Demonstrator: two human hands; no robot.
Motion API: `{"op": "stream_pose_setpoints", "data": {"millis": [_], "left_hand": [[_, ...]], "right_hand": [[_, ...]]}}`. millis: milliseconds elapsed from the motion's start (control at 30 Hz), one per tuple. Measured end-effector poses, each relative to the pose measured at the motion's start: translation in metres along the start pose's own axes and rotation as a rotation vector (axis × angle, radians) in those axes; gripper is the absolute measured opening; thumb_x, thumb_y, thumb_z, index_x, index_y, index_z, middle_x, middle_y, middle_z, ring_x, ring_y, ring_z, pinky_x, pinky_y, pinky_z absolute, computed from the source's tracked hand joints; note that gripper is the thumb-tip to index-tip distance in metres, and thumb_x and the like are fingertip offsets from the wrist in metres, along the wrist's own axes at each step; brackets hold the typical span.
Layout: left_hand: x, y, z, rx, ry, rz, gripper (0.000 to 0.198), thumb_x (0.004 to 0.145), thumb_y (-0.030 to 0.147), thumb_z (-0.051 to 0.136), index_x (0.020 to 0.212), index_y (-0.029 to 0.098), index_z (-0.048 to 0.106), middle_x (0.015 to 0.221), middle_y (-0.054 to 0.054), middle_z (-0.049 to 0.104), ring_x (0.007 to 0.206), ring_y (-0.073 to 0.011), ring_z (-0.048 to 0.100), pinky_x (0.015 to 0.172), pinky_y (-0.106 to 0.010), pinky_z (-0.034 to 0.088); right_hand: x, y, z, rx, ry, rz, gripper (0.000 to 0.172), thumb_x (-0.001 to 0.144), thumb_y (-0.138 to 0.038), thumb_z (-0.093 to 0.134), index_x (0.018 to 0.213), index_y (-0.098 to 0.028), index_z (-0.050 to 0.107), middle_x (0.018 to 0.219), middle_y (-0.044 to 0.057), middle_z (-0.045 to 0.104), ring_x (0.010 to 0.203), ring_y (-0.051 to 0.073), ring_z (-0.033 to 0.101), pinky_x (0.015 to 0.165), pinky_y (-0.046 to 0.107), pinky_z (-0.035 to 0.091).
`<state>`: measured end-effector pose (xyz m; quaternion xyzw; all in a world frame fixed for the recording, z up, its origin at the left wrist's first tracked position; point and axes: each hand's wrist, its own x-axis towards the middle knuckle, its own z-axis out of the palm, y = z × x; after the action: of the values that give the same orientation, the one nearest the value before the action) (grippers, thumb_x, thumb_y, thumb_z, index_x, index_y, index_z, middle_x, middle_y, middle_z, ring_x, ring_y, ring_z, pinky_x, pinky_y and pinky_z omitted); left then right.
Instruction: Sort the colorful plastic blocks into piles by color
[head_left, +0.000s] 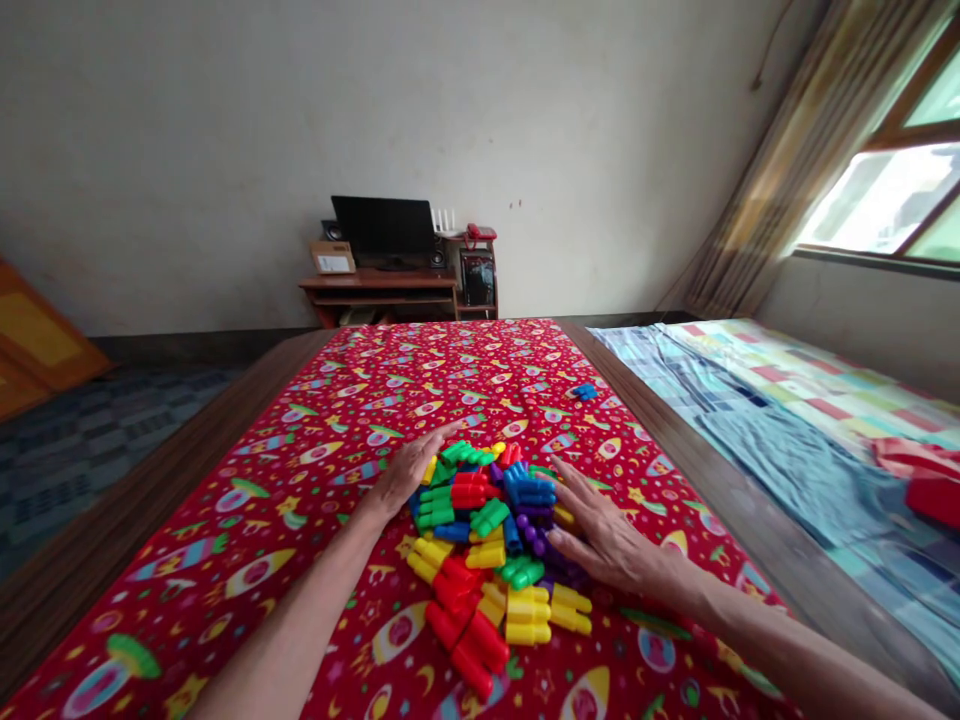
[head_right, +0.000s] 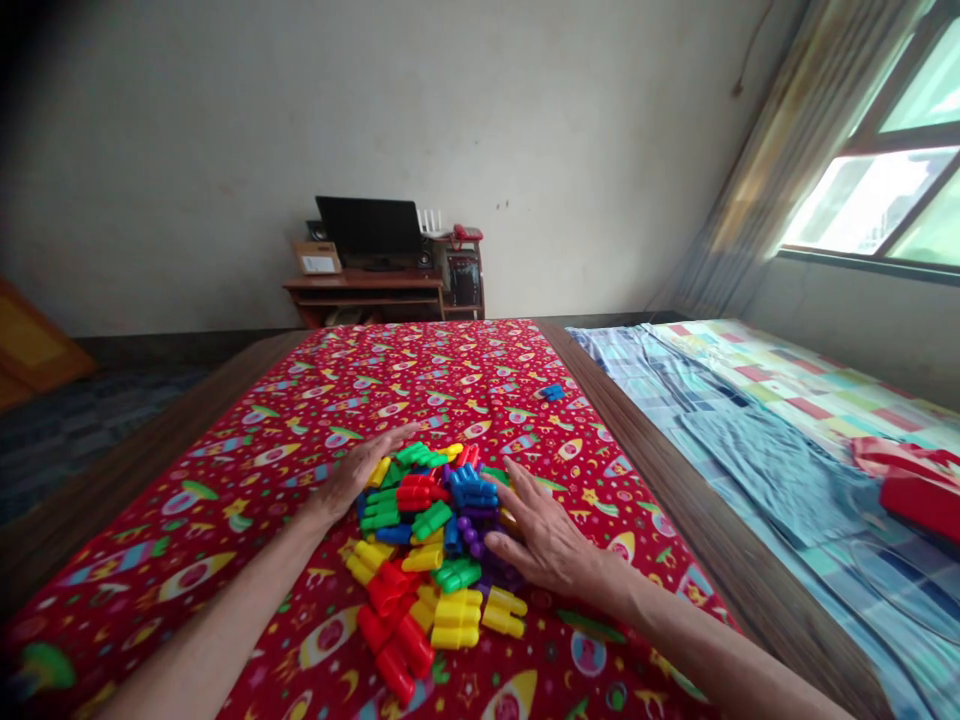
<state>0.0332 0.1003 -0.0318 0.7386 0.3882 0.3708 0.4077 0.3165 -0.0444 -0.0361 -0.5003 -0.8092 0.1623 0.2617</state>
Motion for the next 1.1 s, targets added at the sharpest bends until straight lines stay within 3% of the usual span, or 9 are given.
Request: {"op": "stream_pose_setpoints", "data": {"millis": [100, 233, 333, 433, 533, 667, 867, 1000, 1100], "left_hand": [[0.001, 0.001, 0.0, 0.077, -0.058, 0.033, 0.068, 0.088, 0.068, 0.032, 0.122, 0.018, 0.065, 0.131, -0.008, 0.063, 0.126, -0.0288, 0.053, 0.109, -0.042, 0.04], [0.003, -0.001, -0.005, 0.168, -0.078, 0.039, 0.068, 0.091, 0.062, 0.024, 0.122, 0.017, 0.065, 0.126, -0.009, 0.066, 0.123, -0.027, 0.057, 0.107, -0.039, 0.041], [0.002, -0.001, -0.01, 0.209, -0.052, 0.015, 0.065, 0.092, 0.058, 0.023, 0.121, 0.017, 0.066, 0.124, -0.007, 0.068, 0.121, -0.0263, 0.058, 0.106, -0.037, 0.041], [0.001, -0.003, -0.013, 0.195, -0.012, -0.004, 0.064, 0.092, 0.055, 0.023, 0.118, 0.017, 0.067, 0.118, -0.007, 0.071, 0.115, -0.0269, 0.061, 0.103, -0.038, 0.044], [0.002, -0.007, -0.015, 0.161, -0.013, 0.023, 0.061, 0.093, 0.055, 0.025, 0.117, 0.018, 0.068, 0.118, -0.006, 0.071, 0.112, -0.026, 0.062, 0.101, -0.038, 0.044], [0.004, -0.014, -0.015, 0.079, -0.025, 0.01, 0.062, 0.091, 0.061, 0.029, 0.116, 0.019, 0.068, 0.117, -0.006, 0.071, 0.112, -0.0259, 0.063, 0.099, -0.037, 0.046], [0.008, -0.023, -0.016, 0.045, 0.004, -0.024, 0.07, 0.085, 0.072, 0.034, 0.111, 0.019, 0.071, 0.115, -0.009, 0.072, 0.112, -0.0284, 0.062, 0.098, -0.038, 0.047], [0.008, -0.025, -0.017, 0.054, 0.01, -0.03, 0.068, 0.085, 0.071, 0.037, 0.115, 0.02, 0.069, 0.118, -0.009, 0.07, 0.111, -0.0288, 0.063, 0.1, -0.039, 0.046], [0.007, -0.026, -0.018, 0.06, 0.01, -0.031, 0.065, 0.086, 0.069, 0.038, 0.114, 0.02, 0.07, 0.119, -0.008, 0.07, 0.111, -0.0286, 0.063, 0.102, -0.039, 0.044]], "right_hand": [[0.027, -0.01, 0.014, -0.101, 0.05, -0.041, 0.062, 0.093, -0.049, 0.047, 0.149, -0.026, 0.034, 0.156, 0.013, 0.028, 0.143, 0.03, 0.027, 0.113, 0.051, 0.032], [0.079, -0.026, 0.031, -0.117, 0.084, -0.139, 0.056, 0.094, -0.044, 0.047, 0.143, -0.017, 0.041, 0.147, 0.019, 0.041, 0.138, 0.03, 0.036, 0.111, 0.049, 0.034], [0.108, -0.04, 0.045, -0.038, 0.126, -0.225, 0.046, 0.094, -0.039, 0.048, 0.136, -0.018, 0.049, 0.138, 0.017, 0.05, 0.13, 0.027, 0.045, 0.108, 0.044, 0.038], [0.122, -0.052, 0.047, 0.113, 0.175, -0.25, 0.035, 0.093, -0.039, 0.05, 0.121, -0.02, 0.06, 0.122, 0.011, 0.061, 0.111, 0.023, 0.059, 0.095, 0.036, 0.046], [0.126, -0.049, 0.029, 0.219, 0.267, -0.098, 0.033, 0.092, -0.044, 0.049, 0.103, -0.017, 0.065, 0.091, 0.005, 0.068, 0.079, 0.017, 0.063, 0.071, 0.027, 0.047], [0.127, -0.004, -0.012, 0.139, 0.306, 0.126, 0.046, 0.092, -0.056, 0.041, 0.076, -0.017, 0.06, 0.062, 0.0, 0.058, 0.057, 0.013, 0.052, 0.057, 0.024, 0.038], [0.119, 0.095, -0.047, -0.08, 0.597, 0.531, 0.038, 0.08, -0.055, 0.052, 0.084, -0.018, 0.059, 0.069, 0.004, 0.062, 0.062, 0.018, 0.055, 0.059, 0.027, 0.039], [0.111, 0.133, -0.058, -0.088, 0.493, 0.535, 0.028, 0.074, -0.045, 0.06, 0.078, -0.018, 0.065, 0.064, 0.002, 0.063, 0.062, 0.017, 0.056, 0.059, 0.025, 0.038], [0.11, 0.148, -0.063, -0.102, 0.476, 0.471, 0.035, 0.077, -0.049, 0.057, 0.075, -0.017, 0.068, 0.063, 0.002, 0.063, 0.063, 0.016, 0.057, 0.059, 0.025, 0.038]]}}
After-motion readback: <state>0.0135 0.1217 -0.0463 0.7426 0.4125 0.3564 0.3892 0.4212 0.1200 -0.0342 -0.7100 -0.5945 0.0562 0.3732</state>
